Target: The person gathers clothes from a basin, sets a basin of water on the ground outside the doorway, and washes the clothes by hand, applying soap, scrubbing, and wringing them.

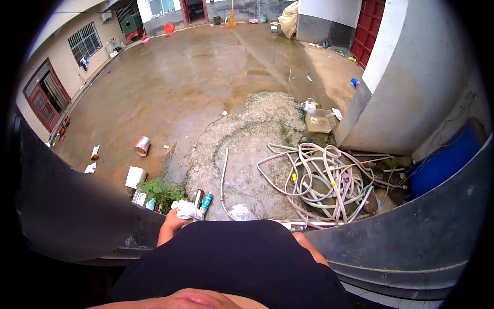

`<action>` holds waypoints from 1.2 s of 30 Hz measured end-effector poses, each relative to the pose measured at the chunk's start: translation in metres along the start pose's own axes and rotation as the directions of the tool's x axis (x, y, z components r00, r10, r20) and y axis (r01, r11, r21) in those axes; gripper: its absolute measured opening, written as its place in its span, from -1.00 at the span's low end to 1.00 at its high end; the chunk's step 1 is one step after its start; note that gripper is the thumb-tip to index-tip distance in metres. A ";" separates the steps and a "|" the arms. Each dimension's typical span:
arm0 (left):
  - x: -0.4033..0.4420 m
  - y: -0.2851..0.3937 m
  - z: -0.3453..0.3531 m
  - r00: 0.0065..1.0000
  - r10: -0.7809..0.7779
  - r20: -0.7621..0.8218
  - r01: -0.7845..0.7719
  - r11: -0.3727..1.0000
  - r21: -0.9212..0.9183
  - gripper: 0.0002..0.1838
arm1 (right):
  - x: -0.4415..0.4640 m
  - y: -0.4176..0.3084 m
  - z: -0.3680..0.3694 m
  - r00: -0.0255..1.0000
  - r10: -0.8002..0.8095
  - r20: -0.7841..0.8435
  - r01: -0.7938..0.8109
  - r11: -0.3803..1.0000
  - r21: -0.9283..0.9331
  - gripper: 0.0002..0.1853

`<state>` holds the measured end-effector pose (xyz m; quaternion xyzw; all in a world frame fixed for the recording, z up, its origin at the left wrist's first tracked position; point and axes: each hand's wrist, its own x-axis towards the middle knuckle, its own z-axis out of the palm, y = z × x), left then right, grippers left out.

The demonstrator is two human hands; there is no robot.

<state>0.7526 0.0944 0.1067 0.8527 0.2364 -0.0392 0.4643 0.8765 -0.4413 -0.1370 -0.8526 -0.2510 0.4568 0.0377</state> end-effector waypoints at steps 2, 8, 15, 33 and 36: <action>0.003 -0.008 0.001 1.000 0.000 -0.005 0.000 1.000 0.001 -0.34 | 0.000 0.000 0.000 1.000 0.000 -0.001 0.000 1.000 0.000 -0.56; 0.005 -0.015 0.002 1.000 0.026 0.012 -0.025 0.999 -0.028 -0.34 | 0.001 0.001 -0.001 1.000 -0.002 -0.004 0.002 1.000 -0.003 -0.56; 0.008 -0.021 0.003 1.000 0.014 0.004 -0.013 0.998 -0.064 -0.33 | 0.000 -0.001 0.001 1.000 -0.002 -0.006 0.003 1.000 0.006 -0.55; 0.003 -0.013 0.001 0.999 -0.029 -0.030 0.030 0.999 0.038 -0.29 | -0.001 -0.001 0.000 1.000 -0.002 -0.011 0.002 1.000 0.010 -0.53; 0.003 -0.014 0.001 0.999 -0.031 -0.021 0.031 0.999 0.016 -0.29 | -0.002 -0.001 0.000 1.000 -0.005 -0.011 0.005 1.000 0.010 -0.53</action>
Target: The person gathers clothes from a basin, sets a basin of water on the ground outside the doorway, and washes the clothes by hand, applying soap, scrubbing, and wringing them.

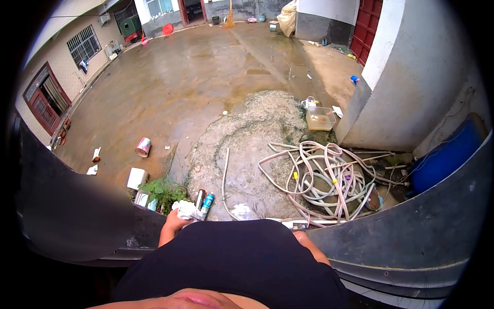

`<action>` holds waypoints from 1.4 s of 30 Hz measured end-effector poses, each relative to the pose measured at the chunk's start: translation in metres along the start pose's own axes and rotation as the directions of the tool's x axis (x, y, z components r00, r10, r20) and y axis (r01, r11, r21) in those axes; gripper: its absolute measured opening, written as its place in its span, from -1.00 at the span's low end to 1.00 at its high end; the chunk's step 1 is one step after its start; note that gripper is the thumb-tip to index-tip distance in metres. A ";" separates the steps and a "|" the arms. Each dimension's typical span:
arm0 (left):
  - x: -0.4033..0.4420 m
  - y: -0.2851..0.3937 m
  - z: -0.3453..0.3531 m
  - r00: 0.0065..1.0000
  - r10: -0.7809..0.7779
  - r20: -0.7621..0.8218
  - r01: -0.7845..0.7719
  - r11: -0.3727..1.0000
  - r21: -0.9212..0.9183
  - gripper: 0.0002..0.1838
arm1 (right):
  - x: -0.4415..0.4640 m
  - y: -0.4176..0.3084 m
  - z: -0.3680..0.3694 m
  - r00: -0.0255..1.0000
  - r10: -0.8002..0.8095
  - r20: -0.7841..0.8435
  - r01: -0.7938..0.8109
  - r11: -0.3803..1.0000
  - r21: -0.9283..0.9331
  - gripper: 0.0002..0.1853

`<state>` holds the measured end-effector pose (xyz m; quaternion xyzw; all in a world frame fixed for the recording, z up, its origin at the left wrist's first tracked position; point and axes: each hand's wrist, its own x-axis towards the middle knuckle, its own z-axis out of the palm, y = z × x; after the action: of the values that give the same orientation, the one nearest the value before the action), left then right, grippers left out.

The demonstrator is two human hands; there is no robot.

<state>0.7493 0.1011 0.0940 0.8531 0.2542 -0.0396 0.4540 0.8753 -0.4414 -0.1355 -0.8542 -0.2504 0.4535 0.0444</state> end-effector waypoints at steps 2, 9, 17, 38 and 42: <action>-0.002 0.003 -0.001 1.000 -0.001 0.005 0.001 1.000 -0.015 -0.29 | 0.000 0.000 0.000 1.000 -0.004 0.000 0.004 1.000 0.000 -0.53; -0.002 0.000 0.000 1.000 0.002 0.010 -0.001 0.999 -0.041 -0.30 | -0.001 0.000 -0.001 1.000 -0.005 0.000 0.005 1.000 -0.004 -0.52; -0.005 0.006 -0.001 1.000 -0.006 0.020 0.006 0.999 -0.047 -0.29 | -0.001 0.001 -0.002 1.000 -0.008 -0.005 0.008 1.000 -0.007 -0.51; -0.008 0.013 0.000 0.999 0.006 0.038 -0.005 1.000 -0.024 -0.34 | -0.009 -0.001 0.005 0.999 -0.009 -0.039 0.010 1.000 0.007 -0.49; -0.007 0.016 0.002 1.000 0.001 0.029 0.000 1.000 -0.016 -0.35 | -0.013 0.001 0.007 0.998 -0.008 -0.062 0.009 1.000 0.005 -0.49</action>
<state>0.7513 0.0895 0.1072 0.8487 0.2476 -0.0498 0.4647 0.8641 -0.4499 -0.1301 -0.8667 -0.2515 0.4271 0.0562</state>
